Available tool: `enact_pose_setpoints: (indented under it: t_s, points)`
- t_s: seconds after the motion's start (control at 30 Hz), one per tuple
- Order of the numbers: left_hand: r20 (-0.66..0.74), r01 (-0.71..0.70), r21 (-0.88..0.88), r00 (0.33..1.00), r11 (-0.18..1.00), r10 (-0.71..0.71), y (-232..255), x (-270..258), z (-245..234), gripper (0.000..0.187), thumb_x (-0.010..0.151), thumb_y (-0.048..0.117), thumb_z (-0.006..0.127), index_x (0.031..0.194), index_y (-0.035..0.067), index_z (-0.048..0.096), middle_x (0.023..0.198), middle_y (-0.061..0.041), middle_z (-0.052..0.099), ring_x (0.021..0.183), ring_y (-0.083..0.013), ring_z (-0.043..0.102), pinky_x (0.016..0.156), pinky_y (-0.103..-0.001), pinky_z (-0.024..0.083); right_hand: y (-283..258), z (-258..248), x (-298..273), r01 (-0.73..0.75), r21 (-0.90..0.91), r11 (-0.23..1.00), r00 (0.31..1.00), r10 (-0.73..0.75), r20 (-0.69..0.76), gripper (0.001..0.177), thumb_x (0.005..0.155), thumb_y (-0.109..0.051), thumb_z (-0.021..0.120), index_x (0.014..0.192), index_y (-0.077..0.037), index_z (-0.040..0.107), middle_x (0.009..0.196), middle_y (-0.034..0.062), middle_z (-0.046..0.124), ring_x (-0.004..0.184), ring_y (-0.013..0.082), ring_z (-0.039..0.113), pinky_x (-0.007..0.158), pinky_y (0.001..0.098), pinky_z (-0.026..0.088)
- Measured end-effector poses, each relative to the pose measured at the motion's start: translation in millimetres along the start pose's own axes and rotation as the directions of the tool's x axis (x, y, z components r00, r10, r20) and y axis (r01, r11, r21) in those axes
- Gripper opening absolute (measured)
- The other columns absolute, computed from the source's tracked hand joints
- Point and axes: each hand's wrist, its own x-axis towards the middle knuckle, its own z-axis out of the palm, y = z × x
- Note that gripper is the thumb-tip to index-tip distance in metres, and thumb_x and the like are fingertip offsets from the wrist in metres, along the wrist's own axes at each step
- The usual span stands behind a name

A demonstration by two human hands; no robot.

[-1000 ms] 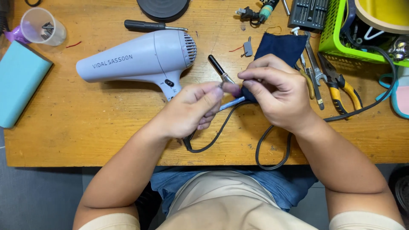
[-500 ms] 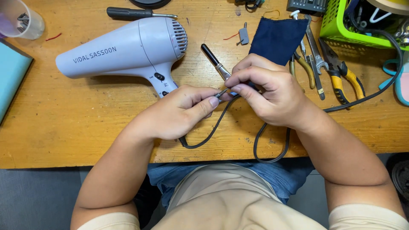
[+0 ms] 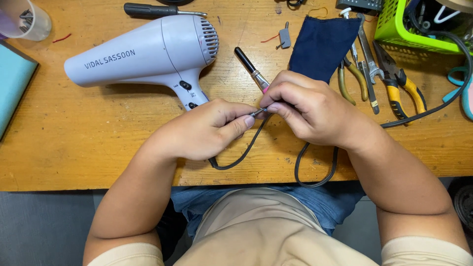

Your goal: Inspecting and repairing a hair dryer using a pen as a probe to reach an internal component.

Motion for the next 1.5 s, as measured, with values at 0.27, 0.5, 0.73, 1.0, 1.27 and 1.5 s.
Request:
enact_pose_setpoints:
  t_s: [0.27,0.5,0.73,1.0,1.27,1.5]
  points:
    - [-0.024,0.029,-0.127,0.999,0.992,-0.032,11,0,-1,0.031,0.124,0.029,0.048,0.099,0.018,0.062,0.074,0.005,0.06,0.065,-0.0102,0.05,0.061,-0.031,0.045,-7,-3,4,-0.027,-0.002,1.0,0.999,0.027,-0.034,0.03,0.116,-0.005,0.07,0.143,0.009,0.071,0.119,0.0206,0.077,0.109,0.034,0.074,0.099,0.0416,0.06]
    - [-0.358,-0.263,-0.487,0.93,0.833,0.084,0,6,10,0.031,0.123,0.039,0.045,0.131,0.01,0.054,0.119,-0.018,0.085,0.115,-0.0191,0.083,0.087,-0.027,0.062,-9,8,-6,-0.205,0.087,0.975,0.935,0.222,-0.277,0.059,0.115,-0.006,0.076,0.165,0.005,0.046,0.146,0.0254,0.067,0.129,0.0311,0.07,0.102,0.0372,0.062]
    - [-0.607,-0.566,-0.444,0.76,0.695,0.231,2,21,34,0.016,0.127,0.031,0.049,0.126,0.015,0.047,0.157,-0.03,0.068,0.165,-0.0403,0.056,0.143,-0.049,0.044,-12,25,-7,-0.335,0.197,0.921,0.94,0.34,0.008,0.043,0.103,-0.022,0.086,0.138,-0.004,0.068,0.106,0.0054,0.085,0.088,0.0112,0.078,0.085,0.0258,0.065]
    - [-0.577,0.213,-0.14,0.776,0.967,-0.254,50,-56,3,0.027,0.104,0.039,0.081,0.102,0.017,0.066,0.088,0.007,0.075,0.079,-0.0077,0.067,0.075,-0.029,0.053,-21,6,-3,-0.346,0.026,0.938,0.935,0.347,-0.072,0.026,0.113,-0.013,0.074,0.137,-0.002,0.072,0.112,0.0049,0.086,0.095,0.0131,0.083,0.078,0.0258,0.066]
    - [-0.531,-0.164,-0.797,0.648,0.581,-0.546,-49,-61,2,0.049,0.099,0.029,0.08,0.14,0.011,0.06,0.125,-0.009,0.081,0.106,-0.0173,0.079,0.113,-0.04,0.069,-2,7,-6,-0.281,-0.241,0.929,0.959,0.278,-0.048,0.023,0.11,-0.015,0.074,0.129,-0.002,0.077,0.097,0.0066,0.078,0.073,0.0247,0.068,0.072,0.0389,0.054]
    - [-0.521,0.103,-0.752,0.514,0.652,-0.682,-35,-33,-16,0.063,0.083,0.047,0.087,0.127,0.008,0.068,0.108,-0.009,0.087,0.093,-0.0143,0.082,0.087,-0.03,0.072,4,8,-7,-0.274,-0.215,0.937,0.962,0.267,-0.061,0.025,0.11,-0.013,0.075,0.132,0.0,0.076,0.105,0.009,0.08,0.086,0.0264,0.073,0.08,0.0388,0.057]
